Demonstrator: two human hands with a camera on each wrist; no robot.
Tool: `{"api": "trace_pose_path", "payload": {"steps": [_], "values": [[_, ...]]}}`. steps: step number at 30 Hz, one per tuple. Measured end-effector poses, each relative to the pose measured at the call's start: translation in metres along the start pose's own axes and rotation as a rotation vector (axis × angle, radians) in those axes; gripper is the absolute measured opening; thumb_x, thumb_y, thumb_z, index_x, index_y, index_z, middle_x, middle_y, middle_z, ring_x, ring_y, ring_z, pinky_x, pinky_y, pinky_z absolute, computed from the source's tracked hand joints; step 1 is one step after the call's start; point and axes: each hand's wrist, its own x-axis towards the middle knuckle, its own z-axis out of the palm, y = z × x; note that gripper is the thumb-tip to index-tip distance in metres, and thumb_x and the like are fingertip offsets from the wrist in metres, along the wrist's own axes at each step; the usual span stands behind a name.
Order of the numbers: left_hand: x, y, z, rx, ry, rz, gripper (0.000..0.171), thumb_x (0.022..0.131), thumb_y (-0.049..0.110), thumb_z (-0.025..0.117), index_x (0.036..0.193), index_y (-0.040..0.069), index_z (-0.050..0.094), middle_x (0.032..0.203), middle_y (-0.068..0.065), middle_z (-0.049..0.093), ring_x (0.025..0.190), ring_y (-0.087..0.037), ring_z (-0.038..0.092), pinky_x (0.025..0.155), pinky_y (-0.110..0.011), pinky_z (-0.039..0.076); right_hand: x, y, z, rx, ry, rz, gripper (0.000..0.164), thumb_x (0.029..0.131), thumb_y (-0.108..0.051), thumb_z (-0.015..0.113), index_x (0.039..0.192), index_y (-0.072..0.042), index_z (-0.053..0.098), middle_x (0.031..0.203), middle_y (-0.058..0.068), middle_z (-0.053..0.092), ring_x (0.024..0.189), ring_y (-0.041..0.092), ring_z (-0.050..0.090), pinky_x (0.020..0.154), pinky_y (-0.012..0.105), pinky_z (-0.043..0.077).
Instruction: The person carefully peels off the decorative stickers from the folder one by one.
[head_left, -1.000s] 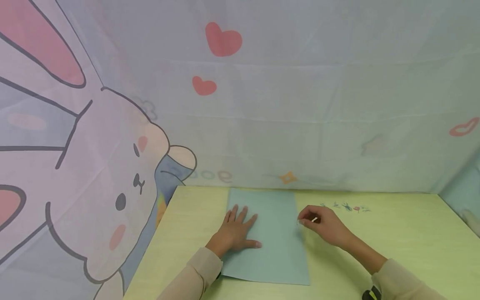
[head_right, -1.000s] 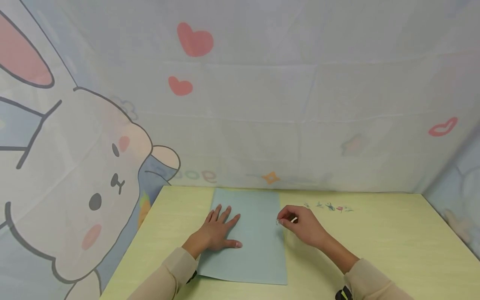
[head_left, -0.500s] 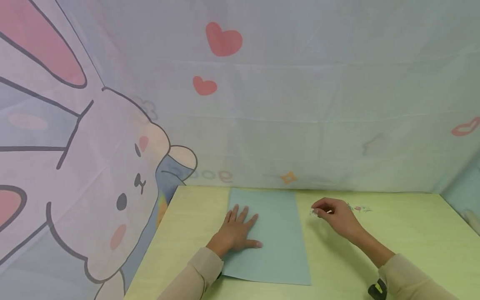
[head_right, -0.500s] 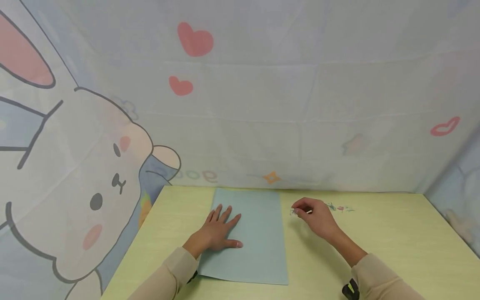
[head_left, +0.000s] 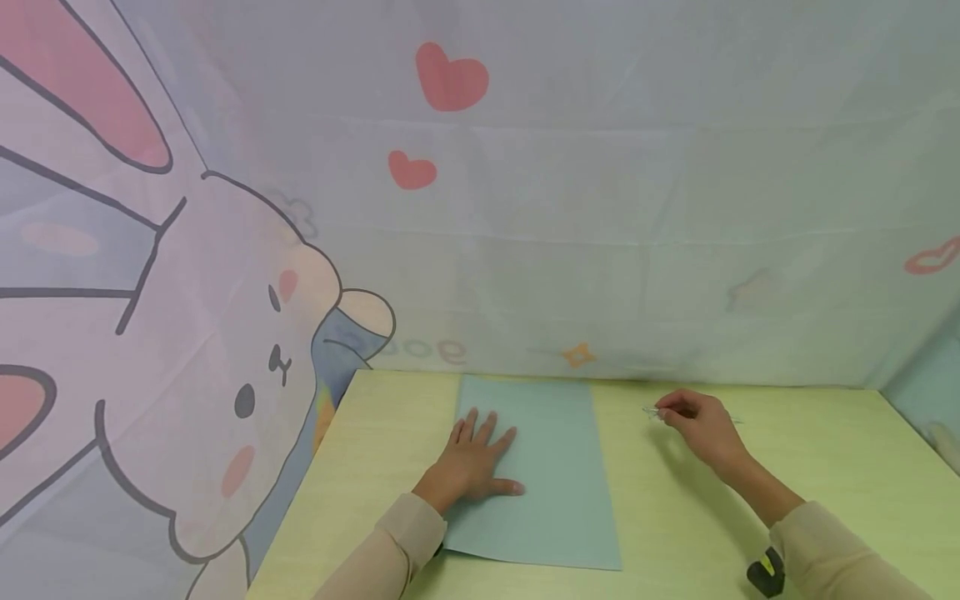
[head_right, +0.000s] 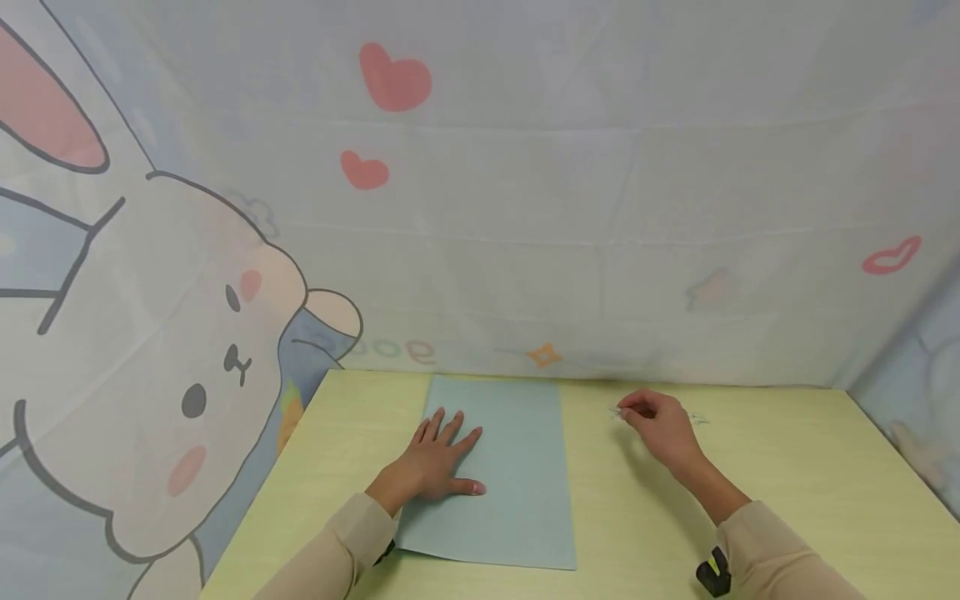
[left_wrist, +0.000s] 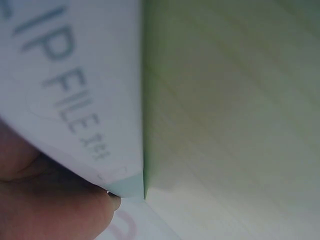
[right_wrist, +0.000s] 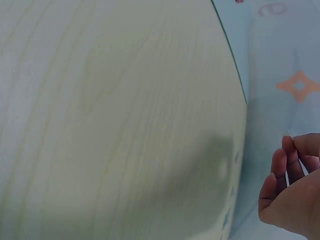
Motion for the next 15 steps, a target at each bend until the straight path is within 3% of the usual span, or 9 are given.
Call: {"api": "trace_pose_path", "payload": {"steps": [15], "values": [[0.001,0.0,0.0,-0.003,-0.003,-0.008,0.094,0.093,0.071,0.066,0.168,0.023,0.035,0.175,-0.014,0.022,0.162,-0.044,0.009,0.128,-0.058,0.015,0.002,0.027,0.002,-0.059,-0.012,0.049,0.016,0.105,-0.008,0.066,0.114,0.004,0.074,0.105,0.017,0.074,0.091,0.022,0.066,0.066,0.029,0.051]]}}
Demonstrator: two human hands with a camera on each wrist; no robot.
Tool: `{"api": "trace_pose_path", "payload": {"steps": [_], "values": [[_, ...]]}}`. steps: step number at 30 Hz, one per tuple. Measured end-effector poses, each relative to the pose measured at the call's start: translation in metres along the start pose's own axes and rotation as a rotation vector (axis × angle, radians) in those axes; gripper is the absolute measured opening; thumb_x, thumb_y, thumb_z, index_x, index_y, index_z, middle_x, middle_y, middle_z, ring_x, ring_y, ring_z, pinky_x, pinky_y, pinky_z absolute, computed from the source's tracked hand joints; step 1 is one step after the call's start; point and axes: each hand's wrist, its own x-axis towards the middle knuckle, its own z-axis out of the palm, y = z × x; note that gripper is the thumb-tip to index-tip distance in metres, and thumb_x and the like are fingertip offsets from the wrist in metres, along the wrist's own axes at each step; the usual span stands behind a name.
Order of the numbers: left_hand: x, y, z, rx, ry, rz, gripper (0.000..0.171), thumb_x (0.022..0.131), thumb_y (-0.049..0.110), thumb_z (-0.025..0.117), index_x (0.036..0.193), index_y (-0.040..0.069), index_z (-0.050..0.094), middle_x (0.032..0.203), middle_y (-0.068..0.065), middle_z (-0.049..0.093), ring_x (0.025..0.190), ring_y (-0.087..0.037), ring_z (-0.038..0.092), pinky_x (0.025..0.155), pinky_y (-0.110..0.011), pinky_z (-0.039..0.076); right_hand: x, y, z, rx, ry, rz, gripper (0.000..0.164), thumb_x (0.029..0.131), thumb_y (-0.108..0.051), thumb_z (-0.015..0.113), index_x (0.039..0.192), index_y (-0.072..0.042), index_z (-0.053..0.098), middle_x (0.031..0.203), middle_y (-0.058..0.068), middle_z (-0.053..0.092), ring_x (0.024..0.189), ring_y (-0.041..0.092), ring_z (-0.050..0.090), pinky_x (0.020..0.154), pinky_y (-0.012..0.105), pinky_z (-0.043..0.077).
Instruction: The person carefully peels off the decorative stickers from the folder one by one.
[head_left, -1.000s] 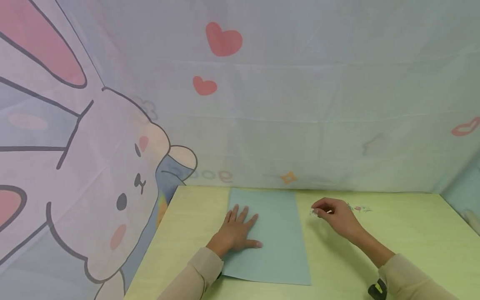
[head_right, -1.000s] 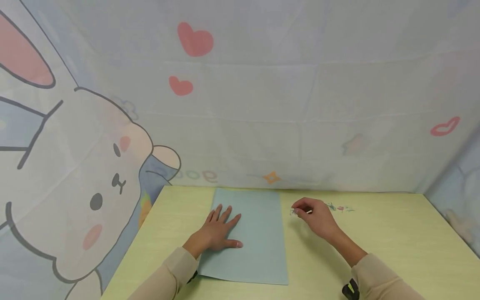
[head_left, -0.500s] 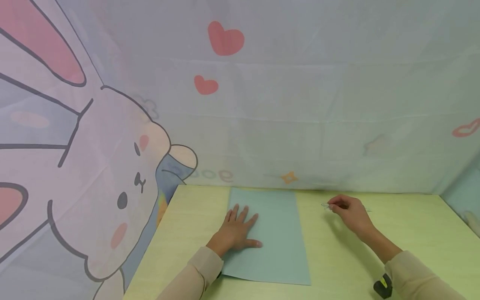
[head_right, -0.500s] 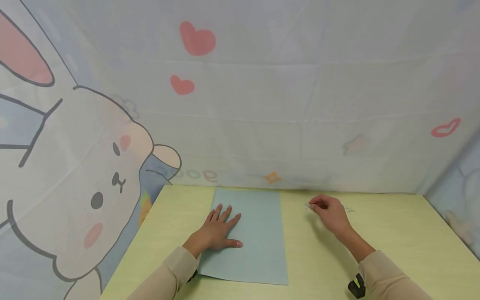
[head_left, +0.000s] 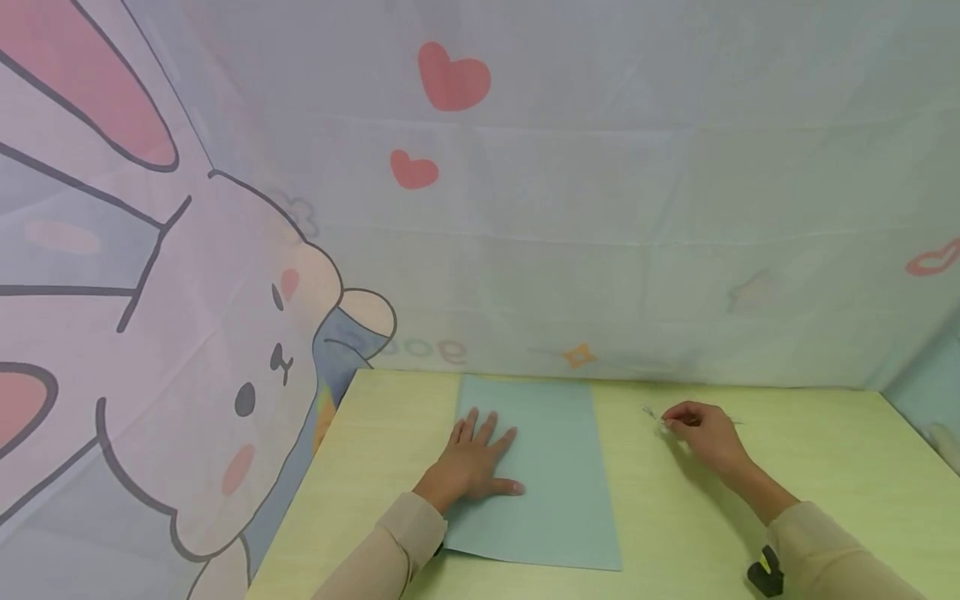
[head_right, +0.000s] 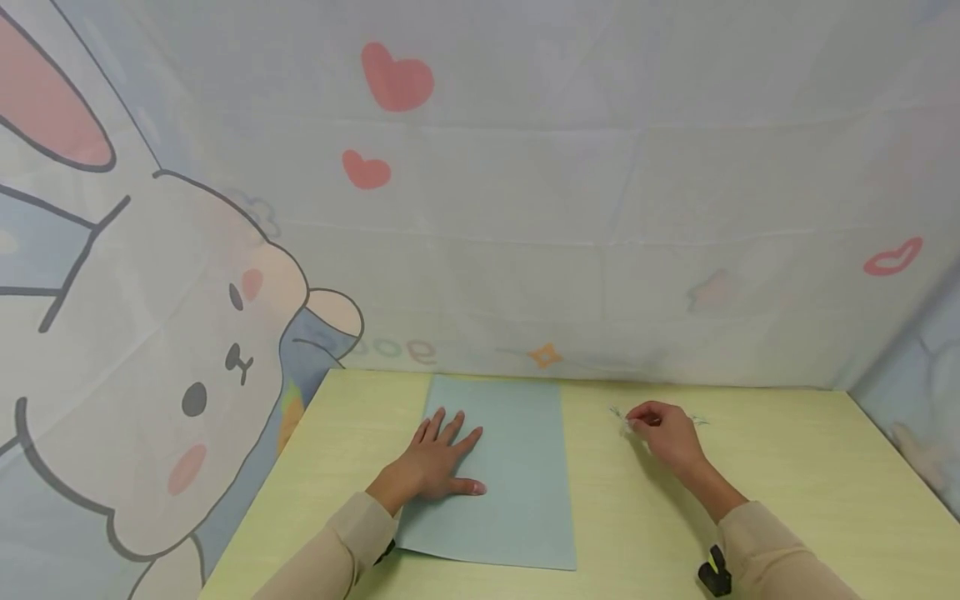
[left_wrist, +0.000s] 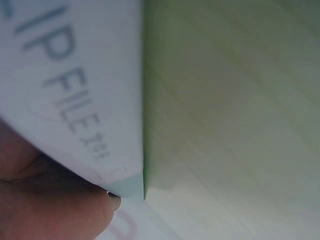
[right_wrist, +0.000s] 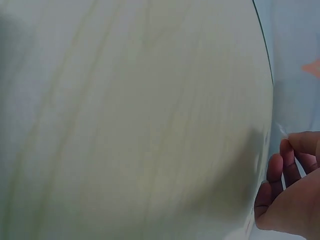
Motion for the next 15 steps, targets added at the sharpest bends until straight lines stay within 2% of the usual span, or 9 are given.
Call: {"api": "trace_pose_path", "payload": {"steps": [6,15], "values": [[-0.0006,0.0006,-0.0001,-0.004,0.001,0.0,0.094,0.092,0.071,0.067,0.168,0.023,0.036,0.175,-0.014,0.022,0.161,-0.045,0.01,0.128,-0.058,0.015,0.0012,0.0061,0.0065,-0.073,-0.004,-0.004,0.013,0.103,-0.007,0.067,0.108,0.001,0.076,0.1,0.014,0.075,0.087,0.02,0.066,0.064,0.031,0.05],[0.001,-0.0003,0.0004,-0.013,0.002,-0.002,0.094,0.093,0.071,0.067,0.168,0.024,0.036,0.175,-0.014,0.021,0.162,-0.044,0.009,0.128,-0.058,0.014,-0.0017,0.0018,0.0086,-0.117,-0.014,-0.031,0.015,0.102,-0.005,0.067,0.11,0.002,0.078,0.108,0.02,0.075,0.098,0.037,0.07,0.071,0.038,0.054]]}}
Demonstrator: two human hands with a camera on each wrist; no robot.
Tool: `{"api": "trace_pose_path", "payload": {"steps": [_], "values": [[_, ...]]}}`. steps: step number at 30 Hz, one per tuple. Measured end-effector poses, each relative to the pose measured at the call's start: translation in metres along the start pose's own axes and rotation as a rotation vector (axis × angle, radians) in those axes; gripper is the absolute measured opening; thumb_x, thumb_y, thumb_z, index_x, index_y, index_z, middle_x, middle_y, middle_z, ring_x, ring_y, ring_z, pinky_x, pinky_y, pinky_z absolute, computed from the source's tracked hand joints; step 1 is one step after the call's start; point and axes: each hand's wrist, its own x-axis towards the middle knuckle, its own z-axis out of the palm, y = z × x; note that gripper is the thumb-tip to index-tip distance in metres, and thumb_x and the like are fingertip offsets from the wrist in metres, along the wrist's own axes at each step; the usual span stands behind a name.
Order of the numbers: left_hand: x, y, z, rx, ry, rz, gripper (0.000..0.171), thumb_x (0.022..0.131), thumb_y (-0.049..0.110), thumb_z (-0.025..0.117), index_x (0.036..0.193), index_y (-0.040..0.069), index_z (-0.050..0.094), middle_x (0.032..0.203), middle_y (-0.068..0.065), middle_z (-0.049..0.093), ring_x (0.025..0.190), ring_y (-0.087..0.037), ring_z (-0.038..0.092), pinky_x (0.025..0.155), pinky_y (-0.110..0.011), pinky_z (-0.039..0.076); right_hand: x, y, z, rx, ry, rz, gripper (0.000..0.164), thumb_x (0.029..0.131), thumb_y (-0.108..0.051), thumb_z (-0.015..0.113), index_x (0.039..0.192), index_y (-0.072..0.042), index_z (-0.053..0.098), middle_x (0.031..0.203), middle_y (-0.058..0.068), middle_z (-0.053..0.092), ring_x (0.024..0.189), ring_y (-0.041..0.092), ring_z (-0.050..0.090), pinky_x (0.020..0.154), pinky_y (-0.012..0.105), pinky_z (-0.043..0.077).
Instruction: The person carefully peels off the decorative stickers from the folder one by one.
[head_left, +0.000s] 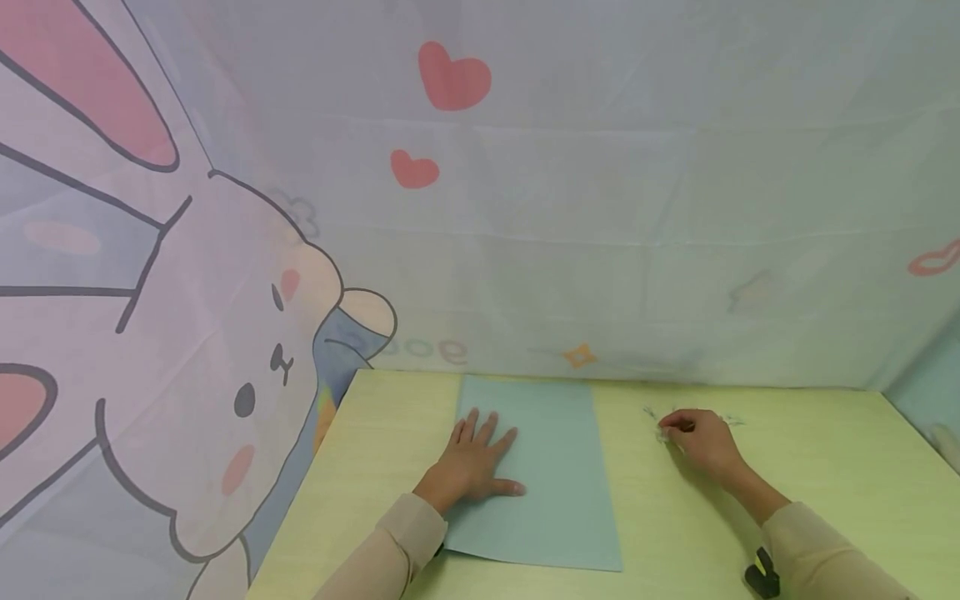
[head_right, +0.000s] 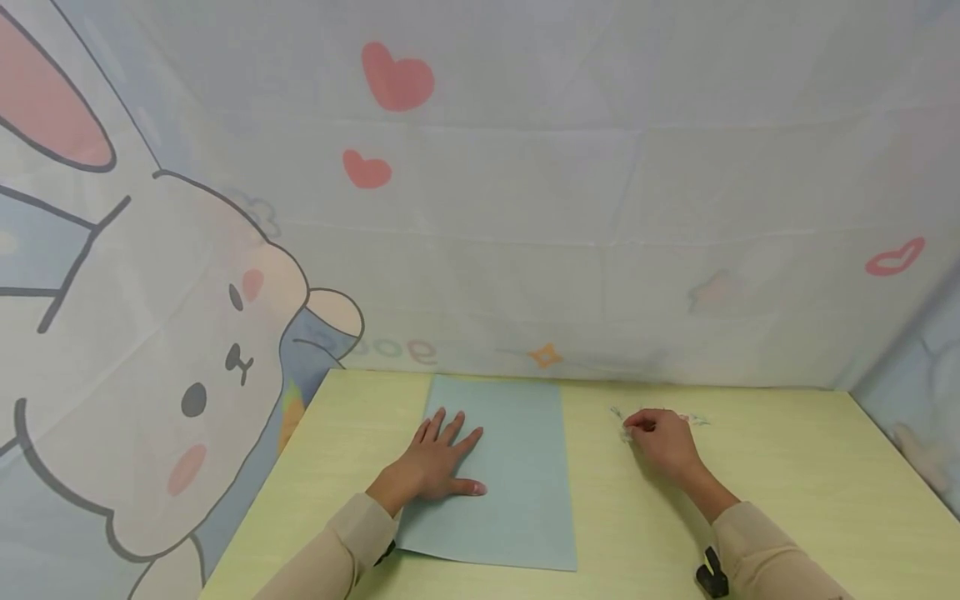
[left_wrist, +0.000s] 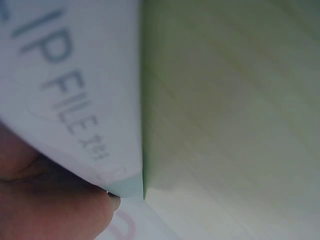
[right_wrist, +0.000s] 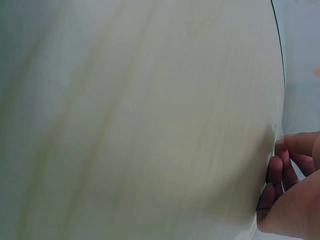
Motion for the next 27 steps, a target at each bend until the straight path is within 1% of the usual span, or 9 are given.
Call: {"api": "trace_pose_path", "payload": {"steps": [4,8,9,10,16,17,20,24,27], "values": [[0.0042,-0.0023,0.0046,-0.003,0.009,0.007,0.094,0.093,0.072,0.067,0.168,0.025,0.036,0.175,-0.014,0.021,0.161,-0.045,0.008,0.128,-0.059,0.013,-0.0003,0.0011,0.0007,-0.033,0.005,-0.019,0.015,0.102,-0.004,0.067,0.11,0.002,0.078,0.109,0.021,0.075,0.099,0.039,0.07,0.076,0.042,0.056],[0.0039,-0.0023,0.0065,0.0,0.006,0.0,0.094,0.092,0.073,0.066,0.168,0.026,0.034,0.176,-0.012,0.02,0.162,-0.044,0.006,0.128,-0.058,0.012,0.0,0.0037,0.0017,-0.049,0.02,-0.04,0.015,0.102,-0.005,0.067,0.109,0.001,0.079,0.109,0.021,0.075,0.099,0.039,0.071,0.079,0.048,0.058],[0.0022,-0.0009,0.0037,-0.003,-0.001,-0.005,0.094,0.093,0.072,0.066,0.168,0.026,0.034,0.176,-0.012,0.019,0.162,-0.043,0.006,0.129,-0.058,0.012,-0.0001,0.0044,0.002,-0.05,0.024,-0.043,0.015,0.102,-0.005,0.067,0.109,0.001,0.079,0.109,0.021,0.075,0.099,0.039,0.071,0.079,0.049,0.058],[0.0042,-0.0024,0.007,-0.004,0.007,-0.004,0.094,0.093,0.074,0.064,0.168,0.027,0.033,0.176,-0.012,0.019,0.162,-0.043,0.005,0.129,-0.058,0.011,0.0001,0.0051,0.0023,-0.052,0.031,-0.047,0.014,0.102,-0.004,0.067,0.108,0.001,0.079,0.109,0.021,0.075,0.098,0.038,0.071,0.079,0.05,0.058],[-0.0001,0.0004,0.0006,-0.001,-0.004,-0.004,0.094,0.094,0.072,0.064,0.168,0.025,0.034,0.176,-0.013,0.02,0.162,-0.044,0.007,0.129,-0.057,0.013,0.0008,0.0081,0.003,-0.075,0.056,-0.065,0.014,0.101,-0.002,0.067,0.108,0.0,0.079,0.107,0.019,0.076,0.096,0.037,0.072,0.078,0.049,0.059],[-0.0026,0.0021,-0.0029,0.002,-0.011,-0.006,0.094,0.093,0.071,0.066,0.168,0.024,0.035,0.176,-0.013,0.02,0.162,-0.044,0.008,0.129,-0.057,0.013,0.0008,0.0084,0.003,-0.079,0.057,-0.07,0.015,0.101,-0.002,0.066,0.108,0.0,0.079,0.106,0.019,0.076,0.095,0.037,0.072,0.078,0.049,0.059],[-0.0024,0.0014,-0.0017,0.011,-0.007,-0.001,0.094,0.093,0.072,0.066,0.168,0.024,0.035,0.175,-0.013,0.021,0.162,-0.044,0.009,0.128,-0.057,0.014,-0.0003,0.0088,0.0033,-0.083,0.068,-0.082,0.016,0.1,0.0,0.065,0.108,0.001,0.079,0.104,0.018,0.077,0.094,0.036,0.072,0.077,0.048,0.059],[-0.0005,-0.0002,0.0014,0.013,-0.004,0.002,0.095,0.092,0.072,0.066,0.168,0.025,0.035,0.175,-0.013,0.021,0.161,-0.044,0.009,0.128,-0.058,0.014,-0.0019,0.0082,0.0036,-0.085,0.088,-0.095,0.018,0.1,0.001,0.063,0.107,0.0,0.08,0.102,0.015,0.078,0.092,0.033,0.073,0.075,0.04,0.057],[0.0022,-0.0024,0.0059,0.009,-0.011,0.002,0.095,0.093,0.072,0.065,0.169,0.026,0.032,0.176,-0.013,0.018,0.162,-0.044,0.005,0.129,-0.058,0.011,-0.0025,0.0074,0.0032,-0.085,0.102,-0.108,0.019,0.1,0.002,0.062,0.106,0.0,0.08,0.1,0.014,0.078,0.089,0.03,0.073,0.071,0.034,0.056]]}}
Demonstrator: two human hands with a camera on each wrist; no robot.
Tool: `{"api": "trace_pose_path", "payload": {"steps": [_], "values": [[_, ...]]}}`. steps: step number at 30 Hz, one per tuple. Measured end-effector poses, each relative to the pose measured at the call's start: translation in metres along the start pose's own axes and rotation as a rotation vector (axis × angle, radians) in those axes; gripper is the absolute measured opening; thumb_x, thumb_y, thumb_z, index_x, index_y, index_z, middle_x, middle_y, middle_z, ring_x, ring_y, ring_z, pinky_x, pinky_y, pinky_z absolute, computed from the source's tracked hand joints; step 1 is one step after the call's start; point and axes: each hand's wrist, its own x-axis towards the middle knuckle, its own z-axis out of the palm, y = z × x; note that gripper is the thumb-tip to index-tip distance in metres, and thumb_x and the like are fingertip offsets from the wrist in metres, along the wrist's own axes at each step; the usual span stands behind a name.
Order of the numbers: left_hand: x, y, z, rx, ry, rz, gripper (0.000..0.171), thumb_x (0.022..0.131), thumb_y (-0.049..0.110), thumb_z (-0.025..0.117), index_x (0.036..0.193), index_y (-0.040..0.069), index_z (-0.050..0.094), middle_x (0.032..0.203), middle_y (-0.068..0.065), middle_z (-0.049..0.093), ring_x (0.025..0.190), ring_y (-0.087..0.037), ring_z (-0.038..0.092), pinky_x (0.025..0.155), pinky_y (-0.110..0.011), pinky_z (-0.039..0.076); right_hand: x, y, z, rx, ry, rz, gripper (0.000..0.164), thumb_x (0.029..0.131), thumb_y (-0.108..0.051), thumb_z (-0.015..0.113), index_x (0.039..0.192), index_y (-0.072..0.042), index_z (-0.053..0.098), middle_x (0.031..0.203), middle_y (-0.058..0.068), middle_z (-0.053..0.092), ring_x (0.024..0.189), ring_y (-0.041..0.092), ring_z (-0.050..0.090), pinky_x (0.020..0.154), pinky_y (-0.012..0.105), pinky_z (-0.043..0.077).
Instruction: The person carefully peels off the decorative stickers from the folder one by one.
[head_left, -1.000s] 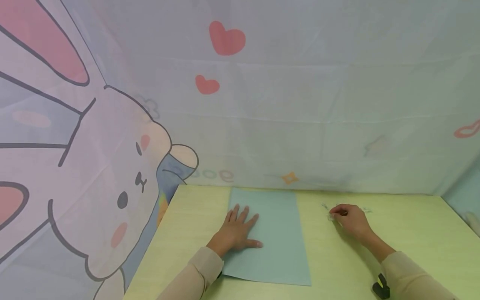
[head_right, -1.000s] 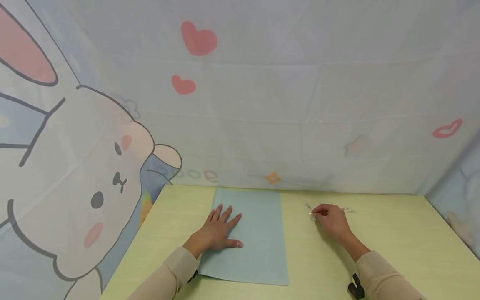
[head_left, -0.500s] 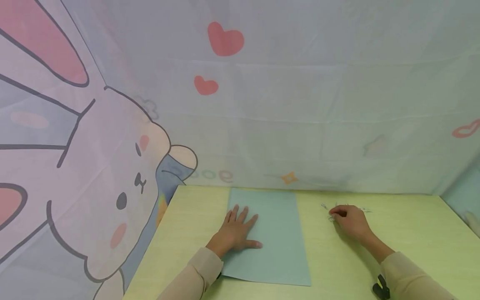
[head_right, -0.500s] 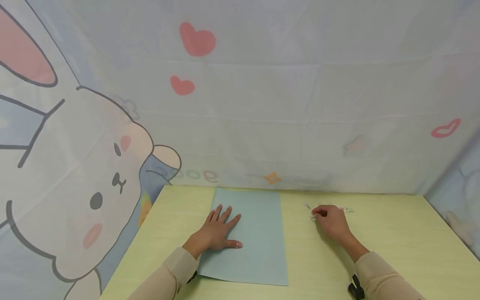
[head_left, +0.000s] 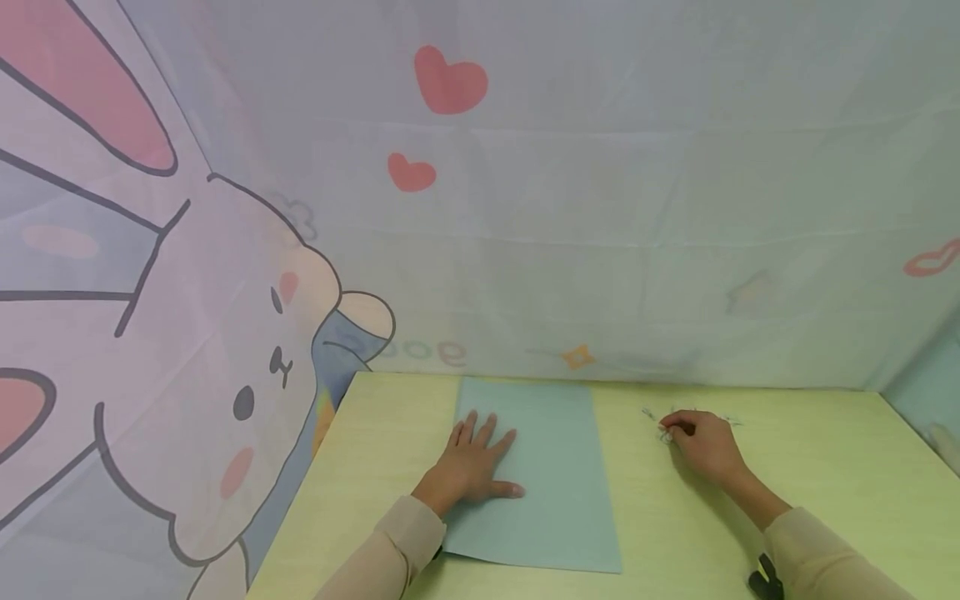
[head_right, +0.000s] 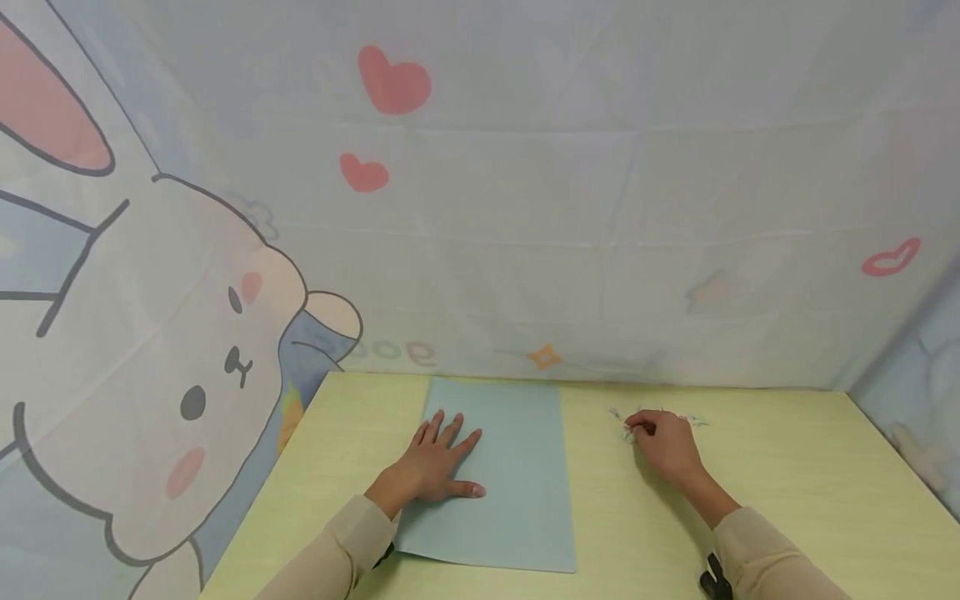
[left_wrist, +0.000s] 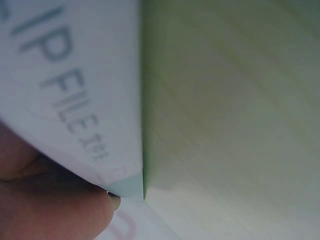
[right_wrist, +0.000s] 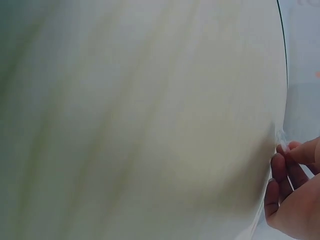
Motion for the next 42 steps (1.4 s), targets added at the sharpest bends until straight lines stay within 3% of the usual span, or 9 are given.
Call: {"api": "trace_pose_path", "payload": {"steps": [20,32,36,42], "values": [[0.015,-0.009,0.02,-0.006,0.019,-0.004,0.098,0.091,0.077,0.064,0.169,0.028,0.03,0.177,-0.011,0.014,0.162,-0.043,-0.001,0.129,-0.058,0.007,-0.003,0.001,-0.001,-0.001,0.011,-0.005,0.011,0.098,0.003,0.068,0.106,0.0,0.075,0.096,0.01,0.075,0.086,0.027,0.069,0.069,0.033,0.052],[-0.001,0.002,-0.001,-0.028,0.007,0.004,0.094,0.093,0.071,0.066,0.168,0.023,0.035,0.175,-0.014,0.02,0.162,-0.045,0.007,0.129,-0.058,0.012,-0.005,-0.001,-0.004,0.027,0.083,-0.062,0.015,0.103,-0.005,0.066,0.114,0.001,0.075,0.101,0.011,0.077,0.089,0.028,0.072,0.072,0.03,0.057],[-0.002,0.001,0.0,-0.028,0.028,0.012,0.094,0.093,0.073,0.065,0.167,0.024,0.036,0.175,-0.015,0.021,0.161,-0.045,0.007,0.128,-0.058,0.012,-0.007,-0.004,-0.003,0.059,0.114,-0.088,0.014,0.103,-0.007,0.067,0.112,0.0,0.075,0.098,0.01,0.076,0.084,0.021,0.07,0.069,0.028,0.056],[-0.005,0.001,-0.002,-0.04,0.038,0.019,0.092,0.094,0.069,0.067,0.167,0.021,0.037,0.175,-0.016,0.02,0.161,-0.046,0.007,0.128,-0.059,0.012,-0.008,-0.02,0.001,0.105,0.084,-0.107,0.014,0.104,-0.008,0.068,0.113,0.0,0.075,0.098,0.009,0.076,0.083,0.015,0.069,0.069,0.026,0.055]]}}
